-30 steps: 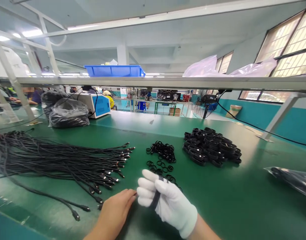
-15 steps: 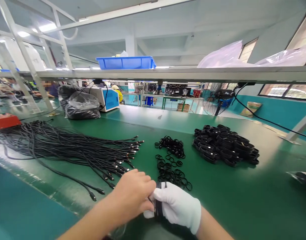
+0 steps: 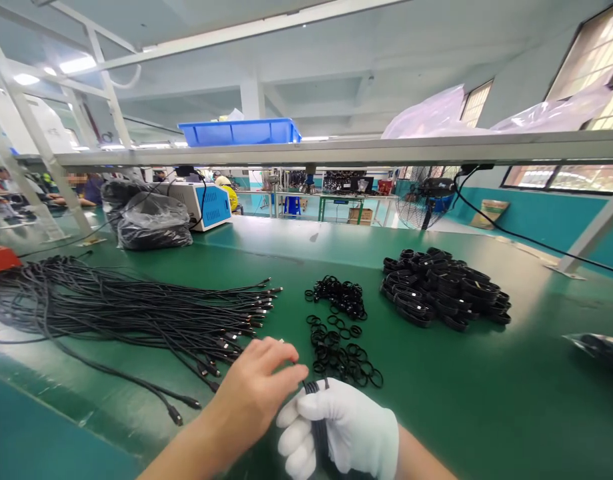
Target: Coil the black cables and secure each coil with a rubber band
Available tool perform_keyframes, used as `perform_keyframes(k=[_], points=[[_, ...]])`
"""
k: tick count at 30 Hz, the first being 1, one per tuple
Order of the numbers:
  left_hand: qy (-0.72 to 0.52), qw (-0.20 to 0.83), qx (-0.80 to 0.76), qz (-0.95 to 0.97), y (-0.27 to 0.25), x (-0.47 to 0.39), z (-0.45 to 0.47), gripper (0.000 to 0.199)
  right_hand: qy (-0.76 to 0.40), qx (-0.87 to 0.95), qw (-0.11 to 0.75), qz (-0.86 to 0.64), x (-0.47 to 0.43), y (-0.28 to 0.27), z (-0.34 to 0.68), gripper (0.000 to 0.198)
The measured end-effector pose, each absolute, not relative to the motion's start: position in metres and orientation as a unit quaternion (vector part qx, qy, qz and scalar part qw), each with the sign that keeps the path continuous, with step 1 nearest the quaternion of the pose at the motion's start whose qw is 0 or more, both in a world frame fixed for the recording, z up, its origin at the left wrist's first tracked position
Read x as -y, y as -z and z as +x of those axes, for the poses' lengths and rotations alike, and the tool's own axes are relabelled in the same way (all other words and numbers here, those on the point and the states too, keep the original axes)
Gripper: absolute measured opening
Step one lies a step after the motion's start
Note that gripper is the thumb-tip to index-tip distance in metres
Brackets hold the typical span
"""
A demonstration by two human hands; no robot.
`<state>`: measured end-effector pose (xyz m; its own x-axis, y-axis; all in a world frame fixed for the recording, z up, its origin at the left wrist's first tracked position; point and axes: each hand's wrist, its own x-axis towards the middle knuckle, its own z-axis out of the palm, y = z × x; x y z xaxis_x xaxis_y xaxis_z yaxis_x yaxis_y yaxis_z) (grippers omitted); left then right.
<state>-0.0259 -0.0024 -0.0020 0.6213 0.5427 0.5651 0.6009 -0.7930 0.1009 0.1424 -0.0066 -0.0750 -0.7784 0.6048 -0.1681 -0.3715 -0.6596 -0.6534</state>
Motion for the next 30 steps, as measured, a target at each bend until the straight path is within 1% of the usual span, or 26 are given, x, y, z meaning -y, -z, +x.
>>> perform_keyframes(k=[2, 3, 5, 7, 8, 9, 11, 14, 16, 17, 19, 22, 24, 26, 29, 30], points=[[0.253, 0.004, 0.302, -0.919, 0.001, 0.004, -0.024, 0.021, -0.9, 0.308, 0.259, -0.166, 0.007, 0.076, 0.144, 0.042], [0.234, -0.05, 0.313, -0.919, 0.001, 0.004, -0.024, 0.02, -0.903, 0.311, 0.251, -0.157, 0.009, 0.076, 0.144, 0.041], [0.224, -0.245, 0.36, -0.872, 0.0, 0.001, -0.024, 0.015, -0.909, 0.312, 0.239, -0.138, 0.012, 0.076, 0.146, 0.039], [0.23, -0.451, 0.388, -0.77, 0.004, -0.002, -0.026, 0.006, -0.916, 0.314, 0.227, -0.105, 0.014, 0.075, 0.147, 0.04], [0.23, -0.524, 0.388, -0.723, 0.008, -0.002, -0.025, 0.005, -0.917, 0.316, 0.225, -0.089, 0.015, 0.075, 0.148, 0.042], [0.227, -0.568, 0.383, -0.692, 0.013, -0.002, -0.024, 0.007, -0.917, 0.322, 0.224, -0.077, 0.016, 0.074, 0.149, 0.042], [0.237, -0.621, 0.361, -0.654, 0.027, 0.002, -0.019, 0.015, -0.912, 0.34, 0.219, -0.064, 0.016, 0.075, 0.15, 0.045], [0.321, -0.706, 0.299, -0.557, 0.05, 0.008, -0.005, 0.031, -0.897, 0.366, 0.238, -0.074, 0.016, 0.079, 0.151, 0.046], [0.382, -0.721, 0.262, -0.516, 0.057, 0.012, 0.004, 0.039, -0.883, 0.382, 0.258, -0.09, 0.016, 0.081, 0.153, 0.046], [0.4, -0.711, 0.258, -0.517, 0.057, 0.013, 0.008, 0.039, -0.876, 0.39, 0.267, -0.101, 0.016, 0.08, 0.154, 0.046], [0.408, -0.686, 0.277, -0.535, 0.05, 0.016, 0.012, 0.033, -0.866, 0.399, 0.281, -0.109, 0.014, 0.075, 0.158, 0.043], [0.372, -0.627, 0.341, -0.593, 0.028, 0.024, 0.013, 0.019, -0.851, 0.428, 0.286, -0.106, 0.01, 0.059, 0.166, 0.038], [0.358, -0.565, 0.388, -0.634, 0.016, 0.031, 0.014, 0.017, -0.829, 0.482, 0.25, -0.132, 0.009, 0.046, 0.174, 0.038], [0.366, -0.514, 0.415, -0.655, 0.011, 0.037, 0.016, 0.014, -0.802, 0.537, 0.192, -0.176, 0.01, 0.033, 0.183, 0.039], [0.417, -0.477, 0.406, -0.658, 0.019, 0.043, 0.018, 0.01, -0.788, 0.57, 0.112, -0.205, 0.014, 0.016, 0.195, 0.032], [0.436, -0.461, 0.396, -0.664, 0.024, 0.044, 0.018, 0.009, -0.789, 0.571, 0.098, -0.204, 0.016, 0.012, 0.197, 0.031]])
